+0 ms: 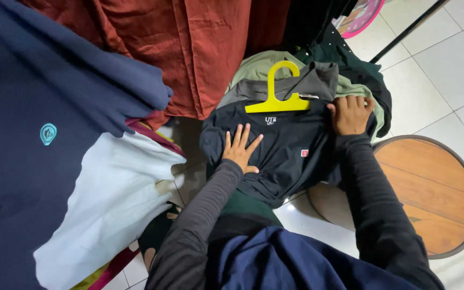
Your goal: The person hangs a navy blue polo shirt on a pink hanger and places it on a metal clothing rack. They then smooth out a dark grey t-shirt on their lap, pick up a yellow hanger, and place it inside the t-shirt to prepare it for hanging.
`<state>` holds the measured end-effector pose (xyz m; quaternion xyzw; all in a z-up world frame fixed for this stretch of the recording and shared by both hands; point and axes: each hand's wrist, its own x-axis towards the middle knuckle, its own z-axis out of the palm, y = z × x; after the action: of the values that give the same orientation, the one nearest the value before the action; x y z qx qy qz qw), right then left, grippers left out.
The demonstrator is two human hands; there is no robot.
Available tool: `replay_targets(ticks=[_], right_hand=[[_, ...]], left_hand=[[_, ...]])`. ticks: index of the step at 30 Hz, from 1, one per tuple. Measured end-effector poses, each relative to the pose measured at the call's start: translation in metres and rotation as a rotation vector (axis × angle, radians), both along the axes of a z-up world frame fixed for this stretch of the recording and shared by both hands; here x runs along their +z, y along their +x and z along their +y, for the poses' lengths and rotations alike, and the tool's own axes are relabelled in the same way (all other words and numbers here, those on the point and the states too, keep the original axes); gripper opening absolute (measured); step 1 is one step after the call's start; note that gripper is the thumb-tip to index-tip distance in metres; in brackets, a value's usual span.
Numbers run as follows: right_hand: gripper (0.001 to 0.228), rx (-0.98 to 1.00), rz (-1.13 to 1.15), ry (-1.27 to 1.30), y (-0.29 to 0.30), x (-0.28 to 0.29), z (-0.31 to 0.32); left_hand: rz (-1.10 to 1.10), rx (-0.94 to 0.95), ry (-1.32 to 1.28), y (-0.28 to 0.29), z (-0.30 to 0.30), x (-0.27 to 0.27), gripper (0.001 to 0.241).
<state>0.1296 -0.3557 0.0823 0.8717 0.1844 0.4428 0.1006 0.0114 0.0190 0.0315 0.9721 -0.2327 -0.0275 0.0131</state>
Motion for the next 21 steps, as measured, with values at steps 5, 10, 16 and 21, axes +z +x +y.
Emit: replay_targets(ticks=[5, 10, 16, 21], right_hand=[[0.045, -0.163, 0.124, 0.055, 0.023, -0.06, -0.012], [0.035, -0.21, -0.003, 0.189, 0.016, -0.059, 0.022], [0.049, -0.065, 0.087, 0.385, -0.07, -0.031, 0.113], [0.085, -0.093, 0.489, 0.471, -0.101, -0.072, 0.119]], left_hand=[[0.078, 0.015, 0.009, -0.002, -0.008, 0.002, 0.126], [0.108, 0.005, 0.03, -0.005, -0.009, 0.003, 0.122], [0.175, 0.029, 0.031, -0.009, -0.01, 0.014, 0.119], [0.225, 0.05, 0.023, -0.013, -0.008, 0.022, 0.119]])
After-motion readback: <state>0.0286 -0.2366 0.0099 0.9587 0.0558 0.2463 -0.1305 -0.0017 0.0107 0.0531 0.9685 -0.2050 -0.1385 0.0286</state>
